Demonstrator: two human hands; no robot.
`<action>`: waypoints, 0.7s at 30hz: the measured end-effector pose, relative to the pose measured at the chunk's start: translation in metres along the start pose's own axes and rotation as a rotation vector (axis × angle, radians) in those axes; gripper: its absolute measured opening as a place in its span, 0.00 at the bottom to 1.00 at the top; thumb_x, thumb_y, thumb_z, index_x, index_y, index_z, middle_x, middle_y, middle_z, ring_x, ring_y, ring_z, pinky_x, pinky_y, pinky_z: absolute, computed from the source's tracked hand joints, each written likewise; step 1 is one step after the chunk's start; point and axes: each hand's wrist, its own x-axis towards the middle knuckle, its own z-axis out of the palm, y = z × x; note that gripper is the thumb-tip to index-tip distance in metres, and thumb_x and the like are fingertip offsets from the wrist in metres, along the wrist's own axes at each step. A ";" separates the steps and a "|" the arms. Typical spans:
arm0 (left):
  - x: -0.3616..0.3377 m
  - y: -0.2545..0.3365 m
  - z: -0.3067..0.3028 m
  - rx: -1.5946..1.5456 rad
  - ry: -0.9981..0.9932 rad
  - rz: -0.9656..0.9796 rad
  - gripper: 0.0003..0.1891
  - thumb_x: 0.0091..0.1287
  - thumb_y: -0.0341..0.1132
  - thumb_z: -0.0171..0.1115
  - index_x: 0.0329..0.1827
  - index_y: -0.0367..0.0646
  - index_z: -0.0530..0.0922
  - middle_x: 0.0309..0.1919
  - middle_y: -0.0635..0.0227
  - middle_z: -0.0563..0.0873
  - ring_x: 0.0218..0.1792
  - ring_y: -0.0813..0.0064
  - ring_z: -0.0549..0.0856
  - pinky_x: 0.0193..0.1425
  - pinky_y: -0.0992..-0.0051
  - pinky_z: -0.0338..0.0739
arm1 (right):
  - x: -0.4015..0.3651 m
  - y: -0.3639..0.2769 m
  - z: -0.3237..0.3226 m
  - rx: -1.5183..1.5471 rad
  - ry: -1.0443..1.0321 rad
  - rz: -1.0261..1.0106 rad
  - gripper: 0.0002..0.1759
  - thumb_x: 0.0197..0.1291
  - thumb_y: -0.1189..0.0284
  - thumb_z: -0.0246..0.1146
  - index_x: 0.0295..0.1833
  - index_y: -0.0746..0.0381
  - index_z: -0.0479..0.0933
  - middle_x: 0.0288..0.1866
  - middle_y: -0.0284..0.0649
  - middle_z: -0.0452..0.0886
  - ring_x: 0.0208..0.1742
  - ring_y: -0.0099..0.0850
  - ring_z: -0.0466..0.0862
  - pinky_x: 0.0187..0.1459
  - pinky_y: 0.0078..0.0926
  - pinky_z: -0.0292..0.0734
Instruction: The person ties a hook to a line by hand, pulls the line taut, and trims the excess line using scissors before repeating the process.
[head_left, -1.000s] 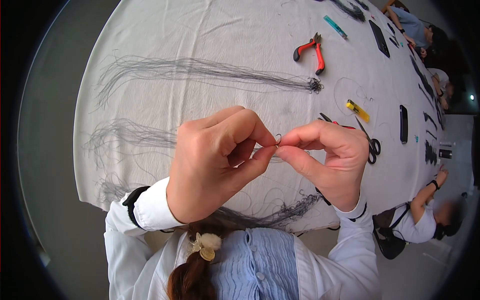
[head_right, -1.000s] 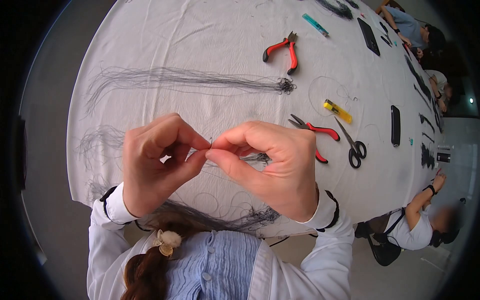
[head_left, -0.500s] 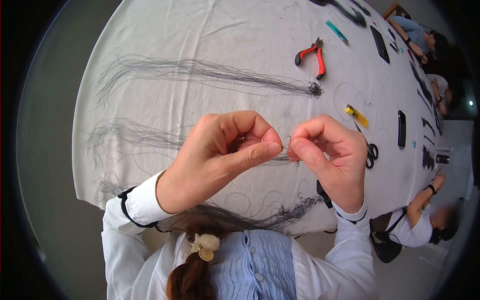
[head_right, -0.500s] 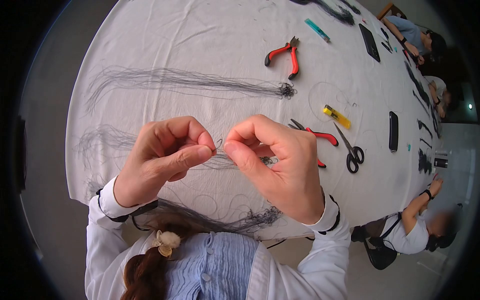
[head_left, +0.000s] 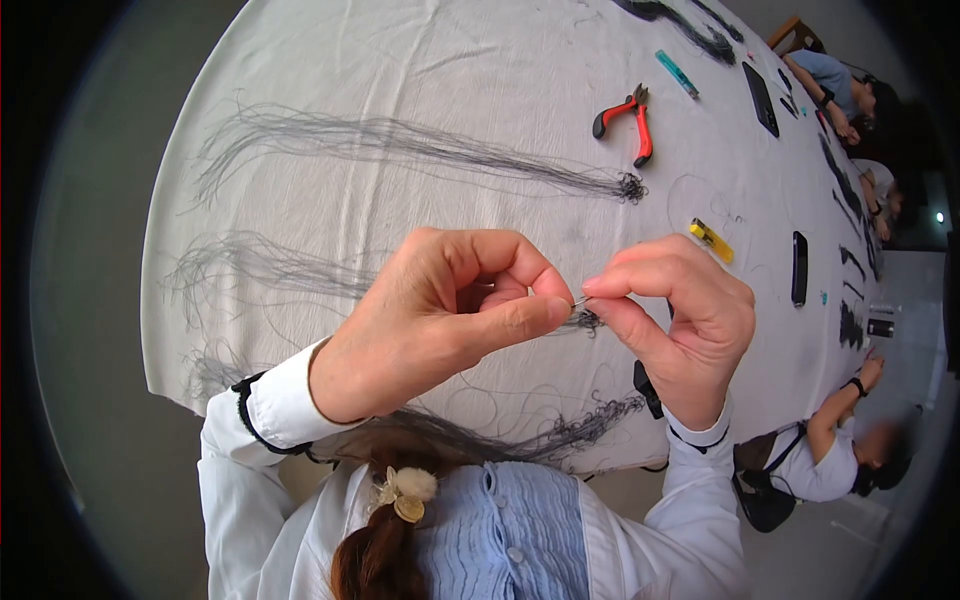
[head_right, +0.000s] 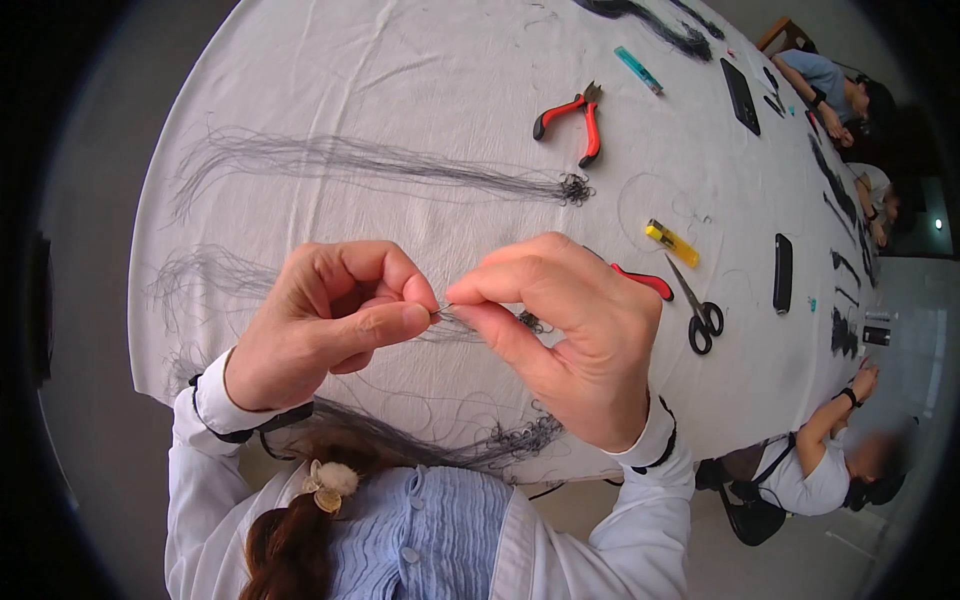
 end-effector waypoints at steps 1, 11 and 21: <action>0.000 0.000 0.000 0.001 0.000 0.002 0.06 0.64 0.33 0.62 0.35 0.40 0.78 0.21 0.81 0.75 0.17 0.95 0.61 0.18 0.88 0.51 | 0.000 0.001 0.000 0.005 0.022 0.001 0.09 0.45 0.86 0.67 0.34 0.65 0.81 0.31 0.38 0.81 0.31 0.25 0.81 0.31 0.18 0.74; -0.001 -0.002 0.002 0.008 0.008 0.103 0.07 0.65 0.34 0.61 0.36 0.40 0.80 0.31 0.74 0.83 0.19 0.94 0.64 0.19 0.88 0.53 | -0.005 0.008 -0.002 0.184 0.096 0.068 0.08 0.45 0.85 0.67 0.33 0.64 0.81 0.31 0.37 0.82 0.31 0.24 0.80 0.32 0.18 0.74; -0.002 0.001 0.001 -0.036 0.006 0.127 0.05 0.64 0.32 0.61 0.33 0.41 0.81 0.29 0.76 0.83 0.18 0.93 0.62 0.18 0.87 0.51 | -0.006 0.005 0.000 0.295 0.019 0.175 0.05 0.49 0.84 0.66 0.32 0.65 0.79 0.31 0.35 0.80 0.32 0.21 0.79 0.34 0.17 0.75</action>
